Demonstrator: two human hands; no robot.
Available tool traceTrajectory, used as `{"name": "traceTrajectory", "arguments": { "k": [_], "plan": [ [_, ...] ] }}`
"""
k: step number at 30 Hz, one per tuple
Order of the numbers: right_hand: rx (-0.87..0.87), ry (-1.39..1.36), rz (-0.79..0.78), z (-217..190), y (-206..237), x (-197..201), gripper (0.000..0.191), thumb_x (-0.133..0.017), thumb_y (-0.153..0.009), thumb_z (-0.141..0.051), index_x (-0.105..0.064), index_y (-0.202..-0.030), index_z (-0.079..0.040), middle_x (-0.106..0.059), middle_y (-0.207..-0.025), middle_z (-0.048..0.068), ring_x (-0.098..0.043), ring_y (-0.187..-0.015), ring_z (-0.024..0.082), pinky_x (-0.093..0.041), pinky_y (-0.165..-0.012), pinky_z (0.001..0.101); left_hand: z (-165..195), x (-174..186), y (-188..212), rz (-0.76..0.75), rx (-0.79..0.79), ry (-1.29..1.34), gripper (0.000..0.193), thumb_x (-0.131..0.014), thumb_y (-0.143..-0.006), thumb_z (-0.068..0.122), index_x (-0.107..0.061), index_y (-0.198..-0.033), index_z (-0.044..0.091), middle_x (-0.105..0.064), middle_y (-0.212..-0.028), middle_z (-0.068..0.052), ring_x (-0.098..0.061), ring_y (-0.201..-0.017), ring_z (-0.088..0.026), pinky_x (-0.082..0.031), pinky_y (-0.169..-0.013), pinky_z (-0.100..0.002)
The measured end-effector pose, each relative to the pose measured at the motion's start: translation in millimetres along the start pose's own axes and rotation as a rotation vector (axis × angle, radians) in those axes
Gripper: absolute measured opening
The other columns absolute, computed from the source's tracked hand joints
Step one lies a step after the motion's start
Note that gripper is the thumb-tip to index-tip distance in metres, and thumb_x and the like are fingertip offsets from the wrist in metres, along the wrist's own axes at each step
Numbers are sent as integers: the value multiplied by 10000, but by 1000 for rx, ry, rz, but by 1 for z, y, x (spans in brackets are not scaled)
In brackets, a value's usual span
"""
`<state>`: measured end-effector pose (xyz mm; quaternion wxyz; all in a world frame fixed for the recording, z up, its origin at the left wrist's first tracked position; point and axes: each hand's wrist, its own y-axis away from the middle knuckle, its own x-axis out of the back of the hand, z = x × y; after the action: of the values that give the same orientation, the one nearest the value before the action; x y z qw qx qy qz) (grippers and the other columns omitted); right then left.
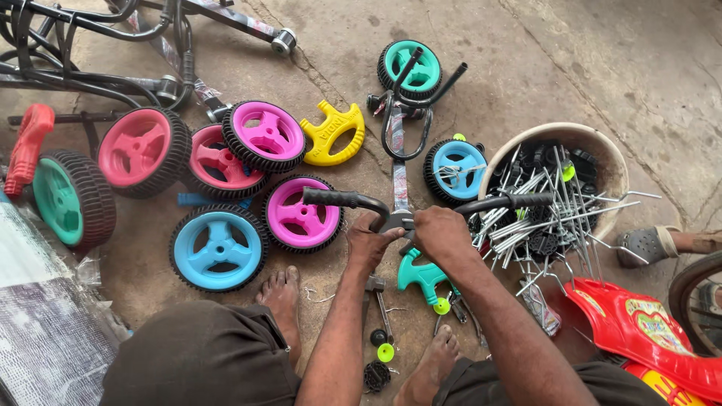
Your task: The person assembles a child's tricycle by attaching a handlebar to a metal frame using a hammer and small parts. They sit on the floor surrounded by colorful wheels and plastic tricycle bodies, repeatedly striking the handlebar joint to secure it.
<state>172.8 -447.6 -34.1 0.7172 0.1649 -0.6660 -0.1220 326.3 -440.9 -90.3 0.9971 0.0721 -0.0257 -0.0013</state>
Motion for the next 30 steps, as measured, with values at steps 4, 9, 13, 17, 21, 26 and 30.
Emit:
{"name": "traceTrajectory", "arguments": {
  "k": [4,9,13,17,21,26,30],
  "plan": [
    [183,199,-12,-9,-22,8,152,-647,-885,-166,-780,-850,-102,-753,-889,137,-738,-880,314,-601,-784,449,6,4,1,5,25,-40,437,-971,-602,191,-707,-907,23,-674,-851,-34,-623,-771,-145,-527,-704,-329],
    [345,208,-31,-8,-42,12,162,-648,-817,-177,-793,-844,-111,-756,-933,128,-725,-908,333,-593,-752,466,13,3,4,-20,93,18,406,-955,-613,183,-732,-923,46,-714,-827,-1,-641,-752,-131,-540,-694,-321],
    [288,171,-22,-8,-62,12,177,-647,-786,-170,-794,-869,-116,-760,-909,142,-729,-888,345,-592,-753,468,16,2,1,-49,115,-43,400,-981,-651,191,-717,-896,18,-656,-762,-60,-557,-714,-165,-502,-651,-362],
    [187,97,-74,-11,-73,7,163,-658,-790,-189,-793,-837,-111,-742,-895,161,-724,-870,363,-592,-747,484,17,5,3,-67,101,68,411,-962,-627,225,-745,-937,67,-754,-826,23,-666,-728,-94,-537,-678,-313],
    [197,124,-50,-10,-55,3,160,-670,-775,-204,-771,-852,-107,-745,-905,166,-724,-882,369,-591,-782,486,20,7,4,-26,113,-64,400,-968,-634,218,-747,-906,26,-730,-798,-54,-634,-708,-161,-528,-670,-345],
    [119,31,-27,-10,-39,16,213,-687,-780,-207,-765,-926,-73,-739,-1012,167,-696,-999,361,-568,-862,472,16,4,3,-14,120,-28,427,-968,-602,232,-741,-917,53,-739,-811,-38,-668,-718,-139,-541,-679,-329],
    [67,-216,412,-9,-8,2,370,-696,-847,-273,-700,-1112,-16,-716,-1045,212,-676,-966,389,-541,-837,526,13,5,4,-4,45,-29,423,-969,-613,206,-752,-933,33,-721,-844,-63,-639,-739,-130,-533,-684,-337]
  ]
}}
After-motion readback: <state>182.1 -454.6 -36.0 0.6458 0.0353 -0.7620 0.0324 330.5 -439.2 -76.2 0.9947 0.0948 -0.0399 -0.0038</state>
